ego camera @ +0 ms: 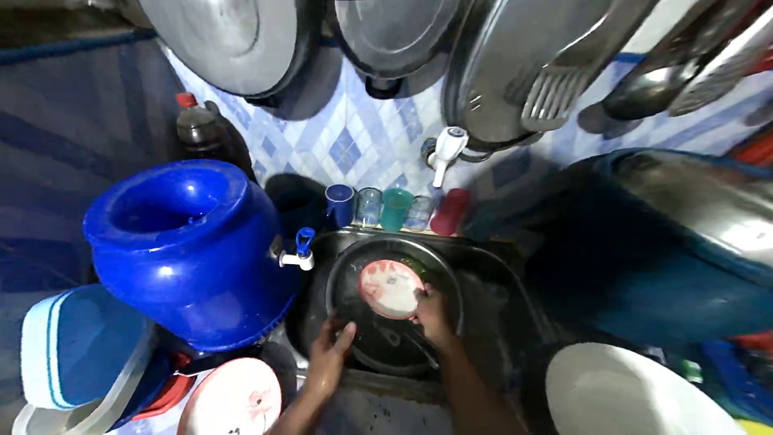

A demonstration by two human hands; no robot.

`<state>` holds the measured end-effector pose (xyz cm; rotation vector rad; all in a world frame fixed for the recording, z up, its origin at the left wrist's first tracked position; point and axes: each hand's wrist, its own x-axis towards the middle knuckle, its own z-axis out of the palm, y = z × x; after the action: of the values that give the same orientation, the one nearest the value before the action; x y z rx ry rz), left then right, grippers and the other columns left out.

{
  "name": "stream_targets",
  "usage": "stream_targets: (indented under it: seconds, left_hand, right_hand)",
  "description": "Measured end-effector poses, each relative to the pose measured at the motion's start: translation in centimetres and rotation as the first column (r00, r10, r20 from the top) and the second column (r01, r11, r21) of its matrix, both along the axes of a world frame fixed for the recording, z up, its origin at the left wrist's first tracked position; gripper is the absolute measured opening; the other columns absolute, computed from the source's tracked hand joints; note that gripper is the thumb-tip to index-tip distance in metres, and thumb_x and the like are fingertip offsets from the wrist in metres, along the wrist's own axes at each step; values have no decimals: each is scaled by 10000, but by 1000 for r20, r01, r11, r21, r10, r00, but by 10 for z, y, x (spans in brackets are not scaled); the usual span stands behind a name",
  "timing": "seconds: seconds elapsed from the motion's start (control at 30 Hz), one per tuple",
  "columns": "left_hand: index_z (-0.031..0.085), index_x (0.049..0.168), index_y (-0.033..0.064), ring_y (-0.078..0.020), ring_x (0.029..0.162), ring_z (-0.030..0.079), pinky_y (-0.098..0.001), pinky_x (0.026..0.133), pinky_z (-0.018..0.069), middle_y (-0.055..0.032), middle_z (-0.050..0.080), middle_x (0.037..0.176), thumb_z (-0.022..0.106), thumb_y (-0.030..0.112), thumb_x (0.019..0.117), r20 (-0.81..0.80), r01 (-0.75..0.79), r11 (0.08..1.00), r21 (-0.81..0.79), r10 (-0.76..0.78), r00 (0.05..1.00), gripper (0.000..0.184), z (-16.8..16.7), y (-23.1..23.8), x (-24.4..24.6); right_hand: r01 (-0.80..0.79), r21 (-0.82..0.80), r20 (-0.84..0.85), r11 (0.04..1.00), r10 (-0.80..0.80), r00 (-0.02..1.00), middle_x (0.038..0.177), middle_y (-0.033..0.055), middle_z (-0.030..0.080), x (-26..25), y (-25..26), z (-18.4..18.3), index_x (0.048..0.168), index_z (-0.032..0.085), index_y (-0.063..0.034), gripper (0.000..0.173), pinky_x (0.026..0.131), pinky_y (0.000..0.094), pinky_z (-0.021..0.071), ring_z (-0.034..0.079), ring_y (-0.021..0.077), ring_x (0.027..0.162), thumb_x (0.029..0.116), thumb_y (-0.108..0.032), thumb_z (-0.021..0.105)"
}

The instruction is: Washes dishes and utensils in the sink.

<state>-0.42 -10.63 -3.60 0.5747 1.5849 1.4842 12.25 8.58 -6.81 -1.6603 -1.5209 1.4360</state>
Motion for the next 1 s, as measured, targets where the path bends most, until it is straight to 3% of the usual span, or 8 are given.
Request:
stream_targets:
  seconds: [0.07,0.13,0.23,0.37,0.6,0.83,0.9,1.0]
  left_hand:
    - [252,1584,72,-283,1149,647,-434,913,578,-200,526,1423,425,274,1113,371,-85,995,53,60,927,541,-21,54,17]
    - [288,1546,80,-295,954,701,-443,744,616,-218,627,1209,387,266,1122,489,-205,973,108,127,863,474,-33,87,29]
    - [385,1494,18,-234,921,685,-402,755,592,-191,650,1157,342,263,1130,405,-240,960,146,163,900,440,-52,102,35]
    - [453,1445,-15,-246,972,676,-433,818,583,-205,651,1170,311,310,1134,321,-181,978,101,140,937,472,-73,106,25]
    - [496,1432,-18,-296,1133,612,-468,969,506,-236,600,1304,318,355,1132,271,-199,979,-47,204,941,511,-82,103,-1]
    - [575,1340,-27,-295,1058,649,-474,933,533,-232,642,1208,336,412,1120,295,-90,992,-93,114,949,546,-86,105,-3]
    - [573,1341,-23,-309,1062,649,-494,932,531,-235,642,1212,297,490,1109,295,-23,989,-143,65,953,627,-86,103,-5]
    - [565,1344,-37,-308,1080,637,-484,959,512,-240,637,1219,258,482,1114,309,6,990,-142,38,950,646,-85,101,-8]
  right_hand:
    - [-60,64,51,996,57,997,1046,232,637,0,-20,16,1468,463,-24,377,647,390,565,658,254,732,1109,-116,398]
    - [-250,210,316,945,176,932,1344,269,605,3,-33,28,1497,439,30,453,1003,463,531,653,331,1176,1053,-58,465]
    - [-615,199,703,763,326,632,1696,262,115,12,-30,24,1608,247,23,670,1253,644,49,54,421,1585,1046,-255,483]
    - [-733,84,705,675,479,523,1713,225,-48,-8,-22,-1,1648,160,-66,766,1244,636,-84,-97,401,1584,1053,-460,436]
    - [-919,24,549,393,763,341,1668,131,322,5,-41,-13,1545,455,-60,547,1289,516,109,225,287,1573,1117,-370,316]
    - [-841,15,781,541,519,347,1735,113,57,-14,-6,-28,1648,176,-78,772,1240,623,-122,-55,297,1603,1063,-559,328]
    - [-848,51,668,528,614,422,1708,145,200,-35,-25,-28,1628,259,-62,664,1285,556,70,136,286,1593,1087,-433,363]
    - [-935,29,515,352,797,316,1682,166,269,-13,-33,-24,1552,418,-17,545,1286,532,91,191,292,1581,1107,-322,337]
